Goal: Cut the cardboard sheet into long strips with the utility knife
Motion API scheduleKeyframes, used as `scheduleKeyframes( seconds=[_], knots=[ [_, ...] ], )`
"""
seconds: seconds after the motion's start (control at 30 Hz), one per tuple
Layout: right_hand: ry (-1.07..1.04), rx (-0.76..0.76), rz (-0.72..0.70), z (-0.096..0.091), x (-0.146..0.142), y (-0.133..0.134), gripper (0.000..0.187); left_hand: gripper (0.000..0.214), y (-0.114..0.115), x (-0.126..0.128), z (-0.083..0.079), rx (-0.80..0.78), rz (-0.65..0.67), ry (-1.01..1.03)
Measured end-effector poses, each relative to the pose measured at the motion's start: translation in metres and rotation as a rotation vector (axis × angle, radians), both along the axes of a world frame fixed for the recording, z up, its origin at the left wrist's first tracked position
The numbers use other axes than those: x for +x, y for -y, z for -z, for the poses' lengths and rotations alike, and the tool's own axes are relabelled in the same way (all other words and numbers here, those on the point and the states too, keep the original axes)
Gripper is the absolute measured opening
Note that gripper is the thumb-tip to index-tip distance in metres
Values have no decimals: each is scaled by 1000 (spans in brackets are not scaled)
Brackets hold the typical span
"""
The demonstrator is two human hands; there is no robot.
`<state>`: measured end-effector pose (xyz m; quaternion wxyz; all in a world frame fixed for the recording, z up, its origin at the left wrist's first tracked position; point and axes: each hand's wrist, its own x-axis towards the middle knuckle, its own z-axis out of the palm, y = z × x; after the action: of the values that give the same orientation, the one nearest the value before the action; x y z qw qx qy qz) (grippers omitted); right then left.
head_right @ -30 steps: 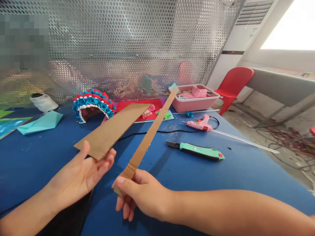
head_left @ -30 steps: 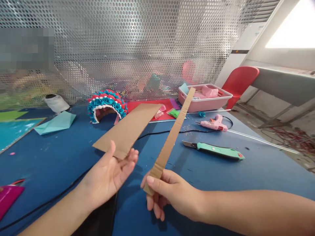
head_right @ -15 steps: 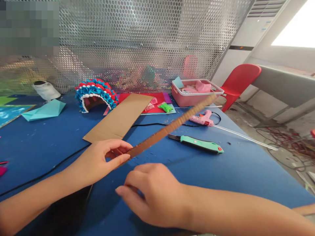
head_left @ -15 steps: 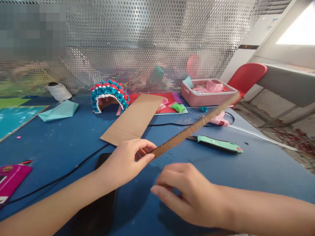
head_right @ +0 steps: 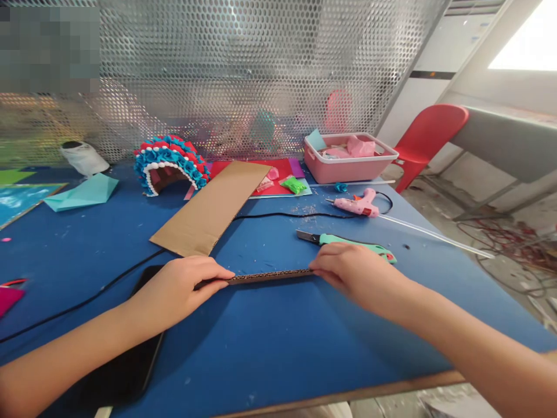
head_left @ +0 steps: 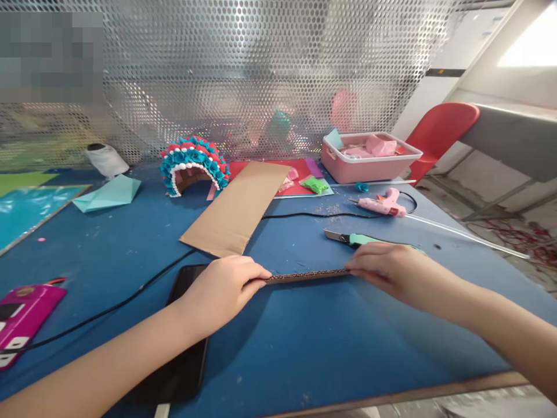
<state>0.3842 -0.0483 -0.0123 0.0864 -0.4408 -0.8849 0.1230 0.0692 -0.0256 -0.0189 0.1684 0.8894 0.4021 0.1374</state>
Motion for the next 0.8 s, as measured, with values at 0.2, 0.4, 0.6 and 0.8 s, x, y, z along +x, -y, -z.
scheduleKeyframes(
  seconds=[0.2,0.4,0.6,0.8],
  knots=[
    [111,-80,71,-1,38,3,36,18,-1,-5,-1,54,22,-1],
    [183,-102,190,3,72,5,34,19,-3,-13,1,143,2,-23],
    [164,-108,219,-1,69,9,31,20,1,-13,1,170,11,-57],
    [111,-36,169,-1,44,12,28,23,11,-15,2,341,95,4]
  ],
)
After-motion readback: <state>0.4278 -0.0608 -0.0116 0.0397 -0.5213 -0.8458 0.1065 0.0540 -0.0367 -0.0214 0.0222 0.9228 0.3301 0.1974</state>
